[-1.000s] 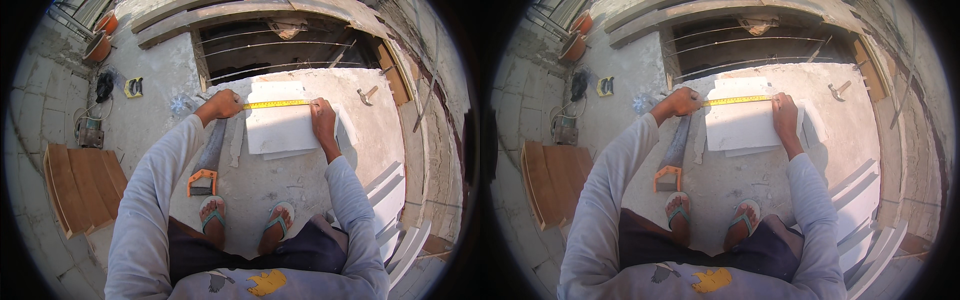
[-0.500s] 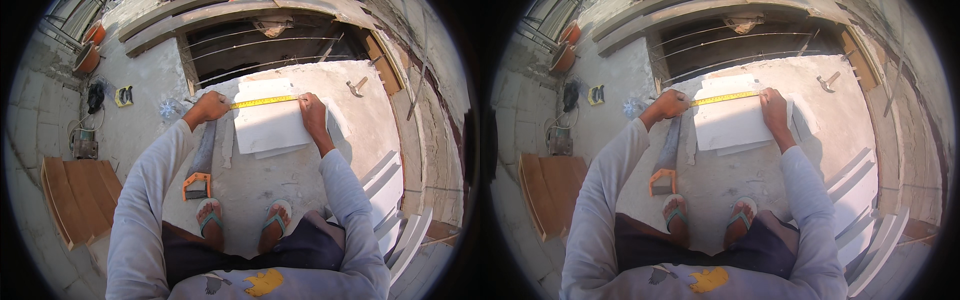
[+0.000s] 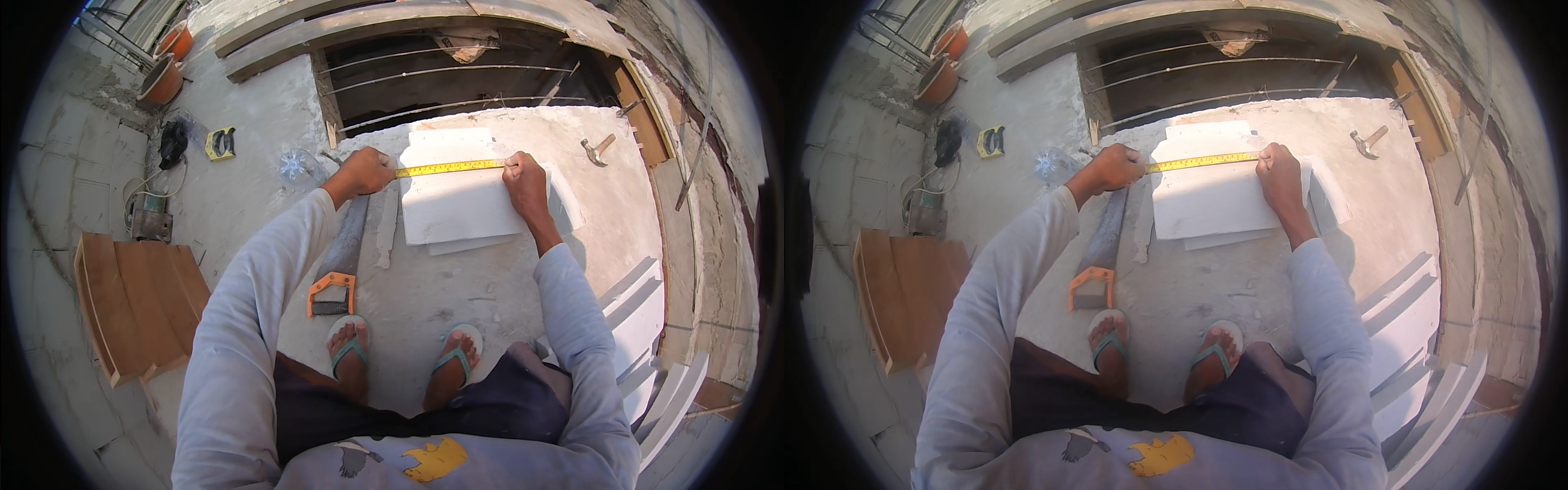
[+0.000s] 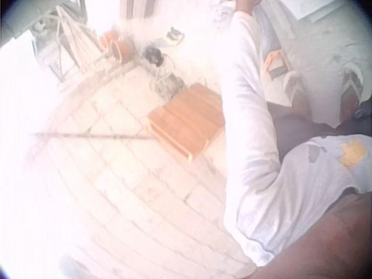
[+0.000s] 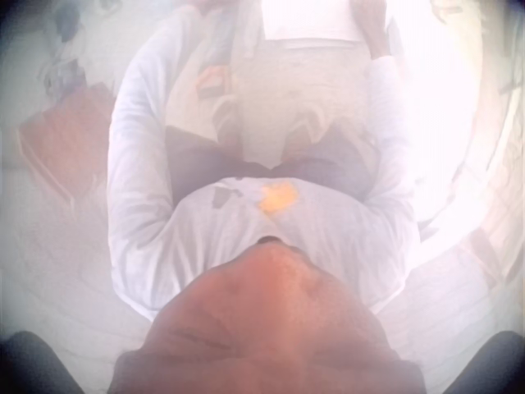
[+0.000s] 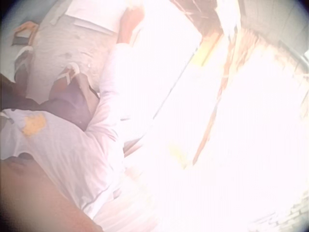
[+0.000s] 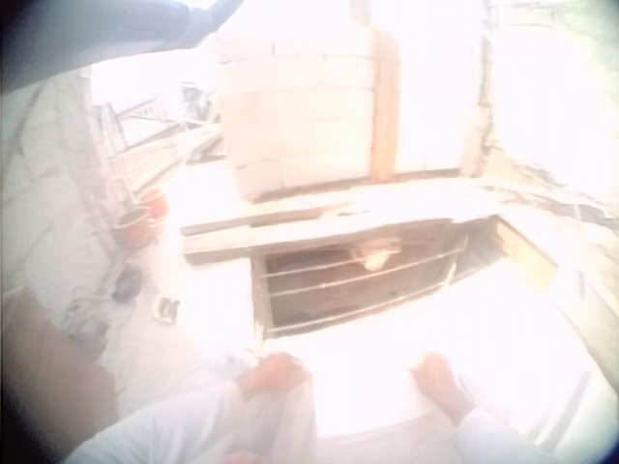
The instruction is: The person measures and cuts white rectangular tiles using a tape measure and hand saw, then applies mortar with a trowel and places the tiles onto a wall. The person repeats this process for multiple tiles, adjusting their position as needed.
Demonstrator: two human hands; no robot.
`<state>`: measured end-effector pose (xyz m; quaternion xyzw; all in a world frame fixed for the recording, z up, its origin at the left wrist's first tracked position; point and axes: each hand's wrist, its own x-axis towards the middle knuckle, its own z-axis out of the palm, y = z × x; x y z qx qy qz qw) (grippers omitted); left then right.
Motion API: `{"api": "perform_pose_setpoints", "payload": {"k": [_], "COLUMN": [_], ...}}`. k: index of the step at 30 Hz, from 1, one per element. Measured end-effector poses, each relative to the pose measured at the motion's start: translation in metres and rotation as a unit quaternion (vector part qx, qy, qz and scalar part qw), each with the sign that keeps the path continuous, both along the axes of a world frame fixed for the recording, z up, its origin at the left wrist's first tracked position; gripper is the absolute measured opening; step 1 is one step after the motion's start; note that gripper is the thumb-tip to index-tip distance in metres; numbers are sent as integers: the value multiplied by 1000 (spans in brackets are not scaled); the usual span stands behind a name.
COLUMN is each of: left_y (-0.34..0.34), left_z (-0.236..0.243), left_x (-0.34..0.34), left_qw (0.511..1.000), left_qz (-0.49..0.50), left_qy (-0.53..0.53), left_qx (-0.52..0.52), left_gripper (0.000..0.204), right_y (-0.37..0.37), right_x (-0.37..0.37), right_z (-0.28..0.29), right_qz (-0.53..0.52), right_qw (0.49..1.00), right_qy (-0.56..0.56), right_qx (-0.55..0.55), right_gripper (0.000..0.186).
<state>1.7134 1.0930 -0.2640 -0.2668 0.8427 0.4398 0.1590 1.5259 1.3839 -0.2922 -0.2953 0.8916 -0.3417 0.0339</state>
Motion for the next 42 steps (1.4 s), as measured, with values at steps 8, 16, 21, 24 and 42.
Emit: {"api": "perform_pose_setpoints", "payload": {"k": [8, 16, 21, 24, 42], "left_y": [23, 43, 41, 39, 44], "left_z": [-9, -4, -10, -9, -31], "left_x": [27, 46, 47, 51, 64], "left_qw": [999, 998, 998, 999, 803], "left_qz": [11, 6, 10, 10, 290], "left_qy": [2, 31, 47, 46, 77], "left_qx": [-38, -45, -34, 2, 515], "left_gripper": [24, 26, 24, 19, 18], "right_y": [22, 38, 46, 57, 89], "right_x": [17, 33, 35, 35, 12], "right_z": [-6, -7, -8, -10, -58], "right_qz": [19, 6, 15, -5, -234], "right_qw": [1000, 1000, 999, 991, 916], "right_qy": [12, 12, 36, 125, -276], "right_qx": [2, -7, 20, 56, -173], "right_gripper": [12, 13, 22, 35, 78]}}
